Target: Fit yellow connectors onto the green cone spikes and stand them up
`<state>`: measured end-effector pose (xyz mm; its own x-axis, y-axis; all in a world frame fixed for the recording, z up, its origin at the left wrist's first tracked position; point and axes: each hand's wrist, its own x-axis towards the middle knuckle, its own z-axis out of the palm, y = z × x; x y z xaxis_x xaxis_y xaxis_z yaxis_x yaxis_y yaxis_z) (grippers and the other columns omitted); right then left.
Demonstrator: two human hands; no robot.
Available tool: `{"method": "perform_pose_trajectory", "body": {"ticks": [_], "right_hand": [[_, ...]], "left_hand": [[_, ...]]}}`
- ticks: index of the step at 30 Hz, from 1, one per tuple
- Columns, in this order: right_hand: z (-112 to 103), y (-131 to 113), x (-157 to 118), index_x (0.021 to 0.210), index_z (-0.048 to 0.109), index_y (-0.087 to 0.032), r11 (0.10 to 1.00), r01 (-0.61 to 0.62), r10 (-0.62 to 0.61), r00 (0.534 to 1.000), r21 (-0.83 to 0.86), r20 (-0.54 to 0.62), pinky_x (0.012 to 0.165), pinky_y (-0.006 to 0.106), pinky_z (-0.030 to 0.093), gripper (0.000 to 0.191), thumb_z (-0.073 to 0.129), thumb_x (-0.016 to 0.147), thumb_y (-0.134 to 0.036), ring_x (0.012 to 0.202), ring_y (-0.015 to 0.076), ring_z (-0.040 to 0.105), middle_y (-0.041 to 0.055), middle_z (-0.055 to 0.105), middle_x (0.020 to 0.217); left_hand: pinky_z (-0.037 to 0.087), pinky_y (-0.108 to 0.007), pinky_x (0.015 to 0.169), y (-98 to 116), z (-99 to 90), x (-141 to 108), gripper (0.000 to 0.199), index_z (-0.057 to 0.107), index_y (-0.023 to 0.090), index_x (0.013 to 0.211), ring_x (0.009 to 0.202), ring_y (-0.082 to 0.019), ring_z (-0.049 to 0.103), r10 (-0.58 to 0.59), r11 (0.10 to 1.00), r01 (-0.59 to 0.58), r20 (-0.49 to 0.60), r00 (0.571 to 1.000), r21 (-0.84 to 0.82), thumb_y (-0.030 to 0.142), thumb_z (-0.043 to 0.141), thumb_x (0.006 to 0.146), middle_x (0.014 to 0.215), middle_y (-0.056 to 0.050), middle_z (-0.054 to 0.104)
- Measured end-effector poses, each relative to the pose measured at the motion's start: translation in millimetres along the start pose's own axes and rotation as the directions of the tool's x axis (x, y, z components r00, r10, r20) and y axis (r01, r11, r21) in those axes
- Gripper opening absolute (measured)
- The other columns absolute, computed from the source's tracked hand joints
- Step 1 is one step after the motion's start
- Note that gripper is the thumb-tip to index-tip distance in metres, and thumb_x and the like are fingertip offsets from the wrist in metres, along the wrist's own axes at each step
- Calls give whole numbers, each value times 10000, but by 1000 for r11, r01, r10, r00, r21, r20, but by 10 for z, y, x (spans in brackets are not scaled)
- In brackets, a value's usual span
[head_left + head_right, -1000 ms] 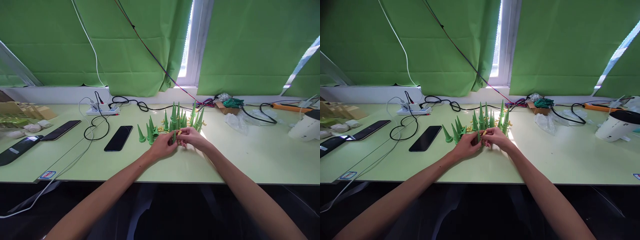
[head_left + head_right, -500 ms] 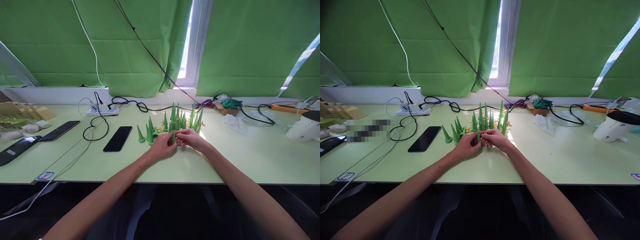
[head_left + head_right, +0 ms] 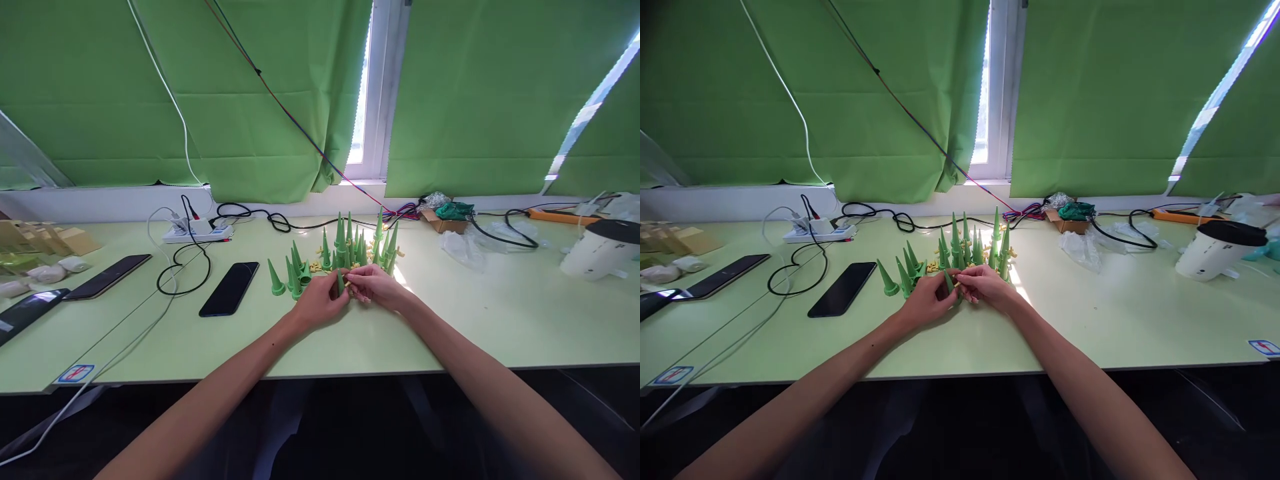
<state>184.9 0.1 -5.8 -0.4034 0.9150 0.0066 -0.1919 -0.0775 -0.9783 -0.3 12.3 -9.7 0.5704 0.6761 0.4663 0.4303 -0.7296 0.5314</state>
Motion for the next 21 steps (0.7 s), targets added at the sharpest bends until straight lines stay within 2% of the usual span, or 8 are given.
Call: {"method": "perform_pose_trajectory", "body": {"ticks": [8,12,17,21], "right_hand": [[-17,48,35,684,652,-139,996,62,-65,997,-65,-51,398,205,306,336,758,745,-452,422,66,455,-28,540,513],[14,75,64,668,658,-153,975,152,-174,976,-163,-129,402,226,293,308,709,777,-437,396,75,413,-42,499,461],[98,65,46,638,639,-169,888,273,-368,904,-369,-216,410,249,290,306,635,820,-415,395,92,387,-48,451,428],[134,68,27,621,606,-170,770,330,-525,814,-546,-249,456,258,305,305,593,847,-374,473,107,423,-23,484,494]], "left_hand": [[426,-226,563,8,-10,0,335,602,159,1206,533,-99,547,6,1000,-5,-31,1000,1,250,548,889,601,50,593],[421,-224,548,1,-6,4,346,599,154,1213,526,-98,536,-3,1000,3,-45,999,4,248,554,883,597,52,579],[405,-224,531,-40,14,16,323,604,160,1181,499,-96,509,12,1000,-10,-95,995,21,254,566,875,569,60,554],[394,-223,526,-47,16,24,279,609,161,1134,478,-92,487,21,999,-18,-133,991,28,262,570,877,540,68,531]]}}
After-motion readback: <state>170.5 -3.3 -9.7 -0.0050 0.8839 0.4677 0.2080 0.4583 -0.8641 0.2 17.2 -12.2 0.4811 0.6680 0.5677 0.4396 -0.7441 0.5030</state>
